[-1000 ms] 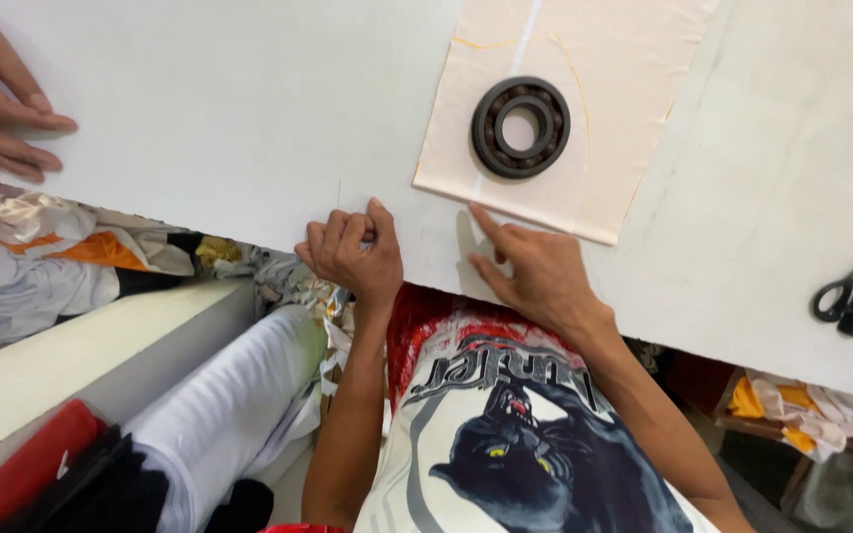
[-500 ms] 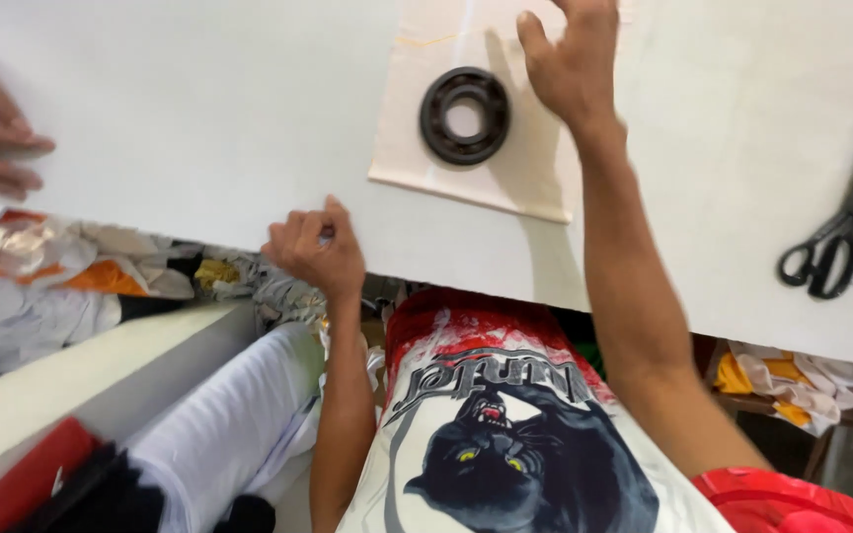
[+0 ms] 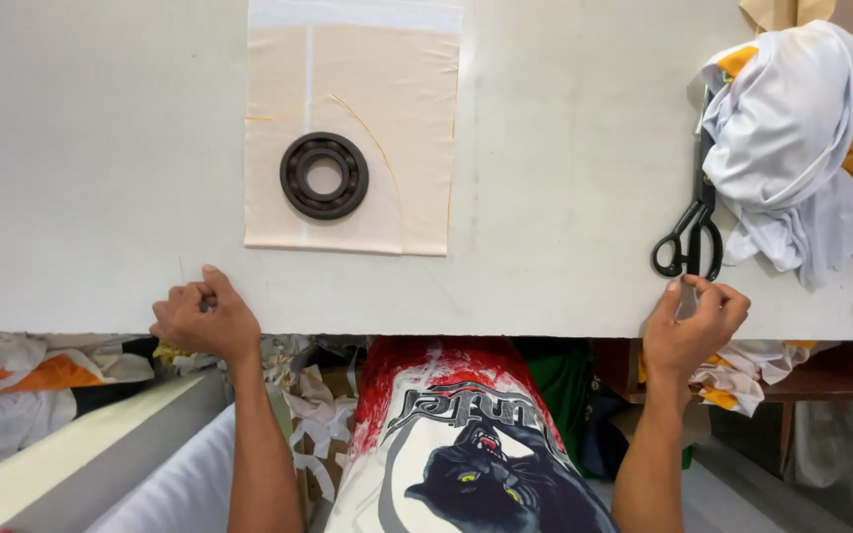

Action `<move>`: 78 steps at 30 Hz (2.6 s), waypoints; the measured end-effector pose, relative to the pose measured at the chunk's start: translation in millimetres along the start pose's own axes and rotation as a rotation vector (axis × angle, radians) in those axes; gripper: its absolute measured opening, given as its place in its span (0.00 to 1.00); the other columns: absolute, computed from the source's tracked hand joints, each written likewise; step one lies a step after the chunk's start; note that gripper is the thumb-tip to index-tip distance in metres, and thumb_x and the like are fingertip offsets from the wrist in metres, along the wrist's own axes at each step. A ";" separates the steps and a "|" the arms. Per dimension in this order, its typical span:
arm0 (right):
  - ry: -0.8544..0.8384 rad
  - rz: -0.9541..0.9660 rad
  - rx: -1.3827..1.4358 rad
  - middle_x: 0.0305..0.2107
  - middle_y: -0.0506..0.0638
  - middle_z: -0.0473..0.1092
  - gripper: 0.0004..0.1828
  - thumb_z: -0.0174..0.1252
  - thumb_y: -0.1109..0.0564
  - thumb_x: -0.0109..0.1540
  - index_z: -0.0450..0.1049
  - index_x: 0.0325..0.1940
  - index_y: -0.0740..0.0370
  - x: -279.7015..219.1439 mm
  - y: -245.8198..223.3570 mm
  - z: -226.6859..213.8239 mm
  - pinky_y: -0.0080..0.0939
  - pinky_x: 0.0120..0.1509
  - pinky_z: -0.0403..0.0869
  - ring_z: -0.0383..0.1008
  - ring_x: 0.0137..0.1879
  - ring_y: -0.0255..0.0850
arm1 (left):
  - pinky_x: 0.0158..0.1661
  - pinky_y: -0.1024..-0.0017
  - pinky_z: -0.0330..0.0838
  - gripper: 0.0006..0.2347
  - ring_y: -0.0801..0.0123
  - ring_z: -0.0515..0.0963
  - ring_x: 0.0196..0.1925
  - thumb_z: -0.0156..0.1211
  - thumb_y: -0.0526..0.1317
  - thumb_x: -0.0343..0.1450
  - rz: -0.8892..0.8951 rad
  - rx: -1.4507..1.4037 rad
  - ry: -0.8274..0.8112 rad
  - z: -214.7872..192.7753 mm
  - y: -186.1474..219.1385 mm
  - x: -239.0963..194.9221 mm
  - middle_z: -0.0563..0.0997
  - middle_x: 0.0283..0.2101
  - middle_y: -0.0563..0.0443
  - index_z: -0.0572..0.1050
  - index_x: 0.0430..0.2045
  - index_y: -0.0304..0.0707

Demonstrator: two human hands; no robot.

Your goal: Folding fabric and cutting it along a marked pattern using scissors and a circular weight for stability.

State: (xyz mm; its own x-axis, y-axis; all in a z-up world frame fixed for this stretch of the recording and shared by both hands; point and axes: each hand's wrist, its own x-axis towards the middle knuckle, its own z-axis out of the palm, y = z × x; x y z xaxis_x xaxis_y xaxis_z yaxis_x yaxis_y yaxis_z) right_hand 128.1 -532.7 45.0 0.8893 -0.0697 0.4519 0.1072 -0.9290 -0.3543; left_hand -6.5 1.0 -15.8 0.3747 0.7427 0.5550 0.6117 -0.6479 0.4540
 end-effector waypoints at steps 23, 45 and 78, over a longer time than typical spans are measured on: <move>-0.464 0.047 0.152 0.38 0.56 0.70 0.24 0.69 0.64 0.59 0.74 0.58 0.71 43.6 -38.6 -15.2 0.38 0.37 0.71 0.67 0.37 0.40 | 0.56 0.52 0.57 0.22 0.63 0.66 0.36 0.56 0.57 0.78 -0.024 -0.116 -0.034 -7.3 11.4 -6.0 0.67 0.24 0.57 0.65 0.19 0.43; -0.608 0.914 1.539 0.18 0.67 0.66 0.44 0.66 0.47 0.55 0.65 0.68 0.78 -201.9 -196.4 -50.7 0.34 0.05 0.61 0.60 0.07 0.38 | 0.52 0.60 0.57 0.05 0.63 0.70 0.44 0.64 0.42 0.79 0.410 -0.404 -0.503 -20.5 1.8 84.9 0.71 0.40 0.53 0.81 0.41 0.42; -0.480 0.792 1.201 0.16 0.55 0.66 0.32 0.62 0.71 0.57 0.69 0.66 0.72 -183.1 -271.4 -17.5 0.30 0.17 0.62 0.59 0.16 0.29 | 0.46 0.65 0.58 0.05 0.65 0.76 0.38 0.66 0.38 0.78 0.177 -0.636 -0.629 -28.9 12.0 99.9 0.76 0.35 0.54 0.78 0.36 0.38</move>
State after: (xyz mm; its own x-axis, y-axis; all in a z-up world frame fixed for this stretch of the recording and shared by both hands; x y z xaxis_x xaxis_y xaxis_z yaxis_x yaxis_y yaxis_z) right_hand -71.6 -274.2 72.7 0.9205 -0.0523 -0.3873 -0.3767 0.1452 -0.9149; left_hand 18.1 62.5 65.3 0.8514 0.4582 0.2554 0.0791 -0.5935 0.8009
